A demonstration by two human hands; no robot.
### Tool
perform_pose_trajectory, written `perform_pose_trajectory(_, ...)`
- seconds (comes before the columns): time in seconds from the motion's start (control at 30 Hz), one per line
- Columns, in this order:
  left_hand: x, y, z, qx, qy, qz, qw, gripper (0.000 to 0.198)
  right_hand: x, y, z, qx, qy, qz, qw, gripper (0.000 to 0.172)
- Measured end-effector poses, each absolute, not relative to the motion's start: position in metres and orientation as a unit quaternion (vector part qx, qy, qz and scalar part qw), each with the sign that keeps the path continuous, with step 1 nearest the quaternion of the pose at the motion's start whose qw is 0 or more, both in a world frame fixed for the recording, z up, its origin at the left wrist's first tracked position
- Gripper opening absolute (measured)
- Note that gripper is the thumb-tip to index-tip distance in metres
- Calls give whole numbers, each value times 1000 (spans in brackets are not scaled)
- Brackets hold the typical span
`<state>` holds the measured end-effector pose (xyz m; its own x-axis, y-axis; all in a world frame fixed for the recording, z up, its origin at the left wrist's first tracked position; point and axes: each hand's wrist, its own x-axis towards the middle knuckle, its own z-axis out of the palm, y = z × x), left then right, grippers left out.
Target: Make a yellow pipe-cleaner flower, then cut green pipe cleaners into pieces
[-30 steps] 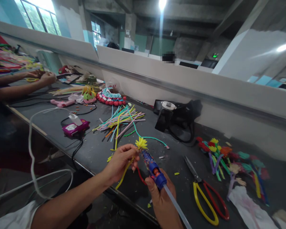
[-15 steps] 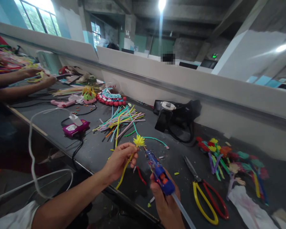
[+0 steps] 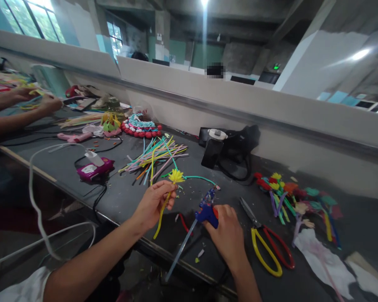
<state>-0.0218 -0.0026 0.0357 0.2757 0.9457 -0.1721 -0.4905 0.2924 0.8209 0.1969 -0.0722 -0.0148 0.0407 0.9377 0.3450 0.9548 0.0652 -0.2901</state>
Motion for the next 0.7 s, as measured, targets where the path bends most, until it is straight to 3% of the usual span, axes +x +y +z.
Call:
perform_pose_trajectory(0.37, -20, -5, 35, 340, 340, 484, 732, 16, 207, -77, -9, -661, -718, 17, 217, 29)
perform_pose_trajectory(0.53, -19, -6, 32, 344, 337, 478, 734, 17, 254, -81, -6, -727, -638, -29, 253, 31)
perform_pose_trajectory(0.7, -17, -8, 32, 341, 345, 469, 738, 19, 270, -80, -23, -741, -633, -11, 224, 28)
